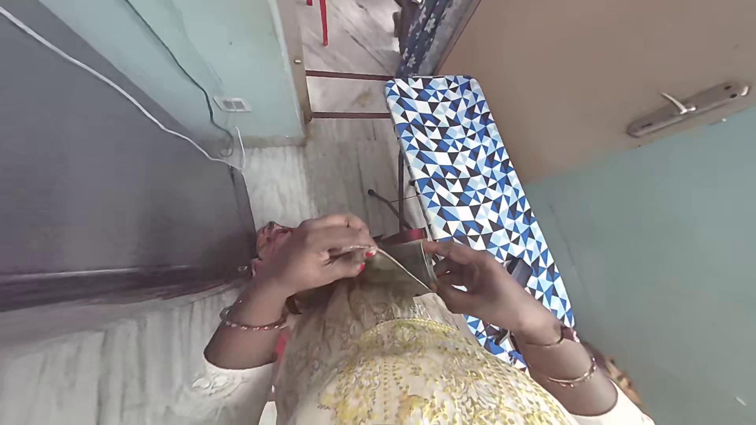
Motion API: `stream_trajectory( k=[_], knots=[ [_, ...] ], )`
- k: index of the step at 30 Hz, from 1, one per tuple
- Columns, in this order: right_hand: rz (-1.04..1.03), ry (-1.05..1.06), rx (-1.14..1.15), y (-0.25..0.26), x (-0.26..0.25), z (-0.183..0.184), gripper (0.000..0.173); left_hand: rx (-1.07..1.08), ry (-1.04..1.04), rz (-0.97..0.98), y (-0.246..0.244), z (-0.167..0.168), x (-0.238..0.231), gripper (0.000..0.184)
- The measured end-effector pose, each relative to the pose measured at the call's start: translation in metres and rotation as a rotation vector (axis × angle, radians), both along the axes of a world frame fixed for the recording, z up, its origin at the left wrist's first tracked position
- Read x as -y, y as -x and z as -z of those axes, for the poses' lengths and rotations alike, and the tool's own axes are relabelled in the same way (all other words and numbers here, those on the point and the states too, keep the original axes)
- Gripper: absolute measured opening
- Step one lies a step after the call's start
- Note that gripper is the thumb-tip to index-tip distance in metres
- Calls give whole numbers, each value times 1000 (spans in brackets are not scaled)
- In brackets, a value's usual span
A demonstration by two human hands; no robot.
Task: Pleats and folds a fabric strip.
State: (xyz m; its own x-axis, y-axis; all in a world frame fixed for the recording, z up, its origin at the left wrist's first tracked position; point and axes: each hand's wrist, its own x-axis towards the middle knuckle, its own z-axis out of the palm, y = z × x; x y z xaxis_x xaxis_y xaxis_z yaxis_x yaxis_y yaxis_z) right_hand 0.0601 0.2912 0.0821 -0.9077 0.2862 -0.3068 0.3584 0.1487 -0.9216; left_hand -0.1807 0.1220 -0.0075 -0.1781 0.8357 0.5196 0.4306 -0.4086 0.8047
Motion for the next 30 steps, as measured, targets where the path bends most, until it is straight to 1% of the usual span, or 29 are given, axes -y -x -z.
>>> stream_trajectory(
  k=[3,7,15,27,30],
  knots=[
    [-45,-8,-27,3,10,4,58,-143,6,-118,0,-8,-14,25],
    [-61,-44,-57,1,18,8,56,-222,27,-130,-3,-9,-29,25],
    [-5,-86,-86,-7,23,11,54,-164,104,-60,-1,-3,-39,20],
    [0,-83,-144,-13,24,14,53,-131,91,9,-14,-4,-61,18],
    [-27,-90,-189,-14,22,15,56,-138,69,11,-16,-2,-64,19]
  ],
)
